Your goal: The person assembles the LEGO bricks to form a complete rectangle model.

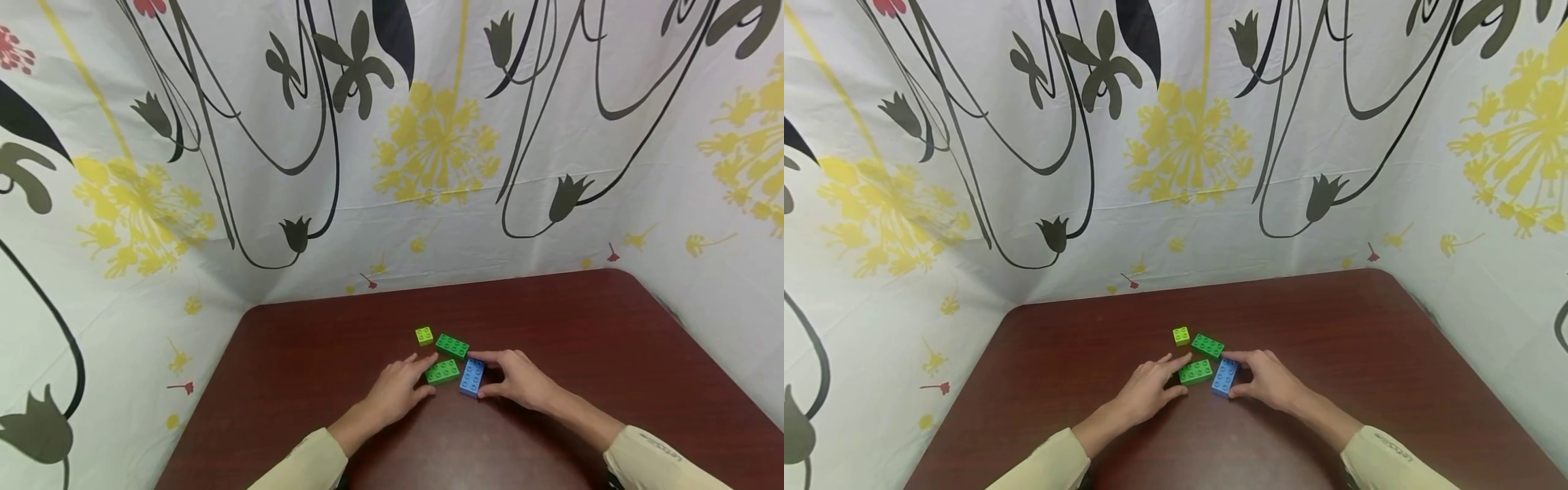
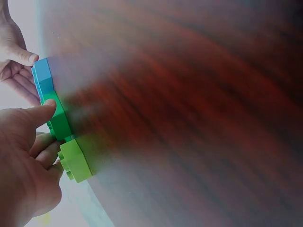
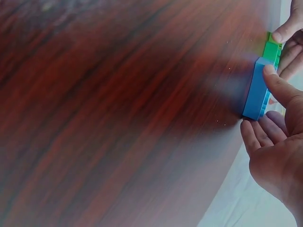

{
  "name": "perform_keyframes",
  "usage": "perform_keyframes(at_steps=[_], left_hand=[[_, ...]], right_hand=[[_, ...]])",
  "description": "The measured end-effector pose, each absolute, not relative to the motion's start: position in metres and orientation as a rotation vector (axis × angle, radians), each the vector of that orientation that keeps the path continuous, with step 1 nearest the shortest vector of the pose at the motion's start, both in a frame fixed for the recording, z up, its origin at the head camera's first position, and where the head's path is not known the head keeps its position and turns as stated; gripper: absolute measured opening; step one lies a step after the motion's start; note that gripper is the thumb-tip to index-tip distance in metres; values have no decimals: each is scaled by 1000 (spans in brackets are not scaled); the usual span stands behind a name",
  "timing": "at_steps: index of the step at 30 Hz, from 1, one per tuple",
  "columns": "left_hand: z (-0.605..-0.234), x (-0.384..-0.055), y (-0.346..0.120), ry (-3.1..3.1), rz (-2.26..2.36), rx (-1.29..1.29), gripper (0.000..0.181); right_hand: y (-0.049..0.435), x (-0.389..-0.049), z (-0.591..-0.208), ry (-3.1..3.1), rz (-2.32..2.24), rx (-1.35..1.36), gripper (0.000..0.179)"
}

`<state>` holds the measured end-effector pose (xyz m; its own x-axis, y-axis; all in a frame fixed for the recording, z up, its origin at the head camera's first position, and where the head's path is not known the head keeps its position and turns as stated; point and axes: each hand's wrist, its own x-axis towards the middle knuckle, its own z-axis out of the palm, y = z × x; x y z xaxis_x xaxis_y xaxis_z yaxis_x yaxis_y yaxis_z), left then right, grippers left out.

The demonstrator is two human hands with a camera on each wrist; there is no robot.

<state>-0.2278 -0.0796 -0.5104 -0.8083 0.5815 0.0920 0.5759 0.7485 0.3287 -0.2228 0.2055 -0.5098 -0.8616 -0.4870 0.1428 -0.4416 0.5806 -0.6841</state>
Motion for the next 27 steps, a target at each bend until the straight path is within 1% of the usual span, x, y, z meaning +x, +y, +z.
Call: perform_keyframes(at_steps=[6, 13, 27], left_hand=[[-509, -230, -79, 2945, 542, 991, 57], [-509, -232, -79, 2954, 546, 1013, 54], [-502, -236, -82, 2956, 684, 1045, 49]], right_hand=[[203, -224, -510, 2748, -1136, -823, 68], [201, -225, -511, 2720, -1143, -843, 67], [200, -227, -510, 2776, -1127, -907, 43]])
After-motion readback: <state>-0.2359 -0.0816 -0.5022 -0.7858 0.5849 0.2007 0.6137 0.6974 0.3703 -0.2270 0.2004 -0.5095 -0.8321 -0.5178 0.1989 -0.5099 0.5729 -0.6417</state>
